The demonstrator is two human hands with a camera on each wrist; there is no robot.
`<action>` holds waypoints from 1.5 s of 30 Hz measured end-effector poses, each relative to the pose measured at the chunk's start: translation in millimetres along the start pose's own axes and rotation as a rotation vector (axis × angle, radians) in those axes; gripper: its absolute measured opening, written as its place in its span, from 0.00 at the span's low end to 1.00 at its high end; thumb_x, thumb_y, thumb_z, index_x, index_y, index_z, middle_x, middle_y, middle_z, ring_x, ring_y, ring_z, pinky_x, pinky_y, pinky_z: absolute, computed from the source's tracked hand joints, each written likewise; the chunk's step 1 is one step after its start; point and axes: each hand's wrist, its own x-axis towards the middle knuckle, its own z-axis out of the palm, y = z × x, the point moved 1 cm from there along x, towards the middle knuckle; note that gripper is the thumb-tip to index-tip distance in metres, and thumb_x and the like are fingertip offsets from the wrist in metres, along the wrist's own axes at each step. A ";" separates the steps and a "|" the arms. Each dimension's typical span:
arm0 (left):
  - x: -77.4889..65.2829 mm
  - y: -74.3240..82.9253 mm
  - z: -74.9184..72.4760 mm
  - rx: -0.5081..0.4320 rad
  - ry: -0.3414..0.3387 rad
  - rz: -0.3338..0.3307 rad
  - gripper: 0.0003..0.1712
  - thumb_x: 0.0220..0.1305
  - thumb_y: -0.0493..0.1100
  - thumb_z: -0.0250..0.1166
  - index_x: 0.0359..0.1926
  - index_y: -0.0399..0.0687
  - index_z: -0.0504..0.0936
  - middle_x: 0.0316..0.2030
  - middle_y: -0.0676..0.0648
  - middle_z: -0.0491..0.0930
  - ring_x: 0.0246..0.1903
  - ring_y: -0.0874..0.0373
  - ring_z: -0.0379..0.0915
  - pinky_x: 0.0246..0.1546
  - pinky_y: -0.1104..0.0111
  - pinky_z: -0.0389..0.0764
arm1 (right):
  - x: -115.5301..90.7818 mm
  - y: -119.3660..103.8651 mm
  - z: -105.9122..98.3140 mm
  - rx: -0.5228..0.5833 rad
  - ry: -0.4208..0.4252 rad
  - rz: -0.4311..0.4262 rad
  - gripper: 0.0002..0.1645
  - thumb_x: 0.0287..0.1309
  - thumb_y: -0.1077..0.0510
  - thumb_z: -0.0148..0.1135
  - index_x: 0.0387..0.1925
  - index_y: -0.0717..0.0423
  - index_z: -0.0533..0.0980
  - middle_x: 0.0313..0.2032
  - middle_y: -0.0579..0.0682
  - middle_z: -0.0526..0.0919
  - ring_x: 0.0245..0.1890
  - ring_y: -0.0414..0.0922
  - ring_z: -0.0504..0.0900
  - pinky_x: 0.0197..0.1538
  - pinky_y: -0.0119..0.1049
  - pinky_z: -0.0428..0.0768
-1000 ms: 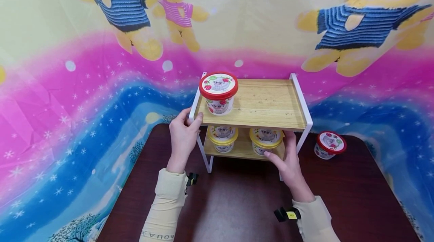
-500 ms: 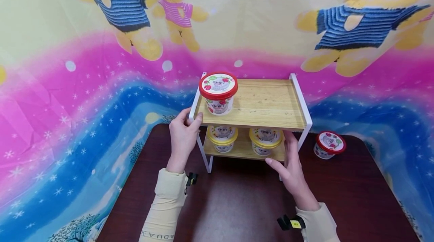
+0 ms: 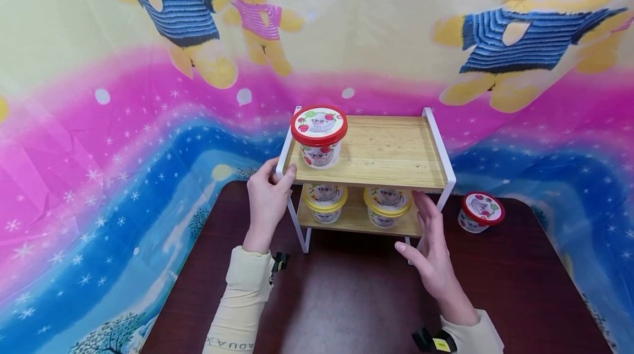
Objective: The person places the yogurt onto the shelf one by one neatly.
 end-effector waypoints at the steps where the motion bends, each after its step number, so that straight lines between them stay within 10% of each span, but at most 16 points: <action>1: -0.1 0.0 -0.1 0.000 0.001 0.001 0.20 0.66 0.49 0.71 0.55 0.45 0.85 0.19 0.45 0.73 0.17 0.54 0.78 0.19 0.62 0.83 | -0.8 -1.7 -0.6 -0.002 0.000 -0.002 0.57 0.51 0.81 0.58 0.79 0.60 0.45 0.78 0.60 0.49 0.77 0.55 0.45 0.75 0.37 0.48; 21: -0.7 -0.4 -0.1 0.000 0.001 -0.002 0.21 0.66 0.49 0.71 0.55 0.44 0.85 0.19 0.45 0.73 0.18 0.54 0.78 0.19 0.62 0.82 | -4.0 -6.4 -11.7 0.200 0.152 -0.189 0.38 0.53 0.82 0.46 0.69 0.79 0.58 0.62 0.70 0.70 0.61 0.58 0.73 0.65 0.38 0.70; 45: -1.2 0.7 0.3 -0.006 -0.001 0.000 0.21 0.66 0.49 0.71 0.56 0.45 0.85 0.19 0.44 0.72 0.18 0.54 0.77 0.20 0.60 0.83 | 0.3 -6.0 -27.6 0.360 0.300 -0.316 0.33 0.54 0.82 0.43 0.64 0.84 0.61 0.54 0.70 0.77 0.54 0.58 0.79 0.61 0.41 0.74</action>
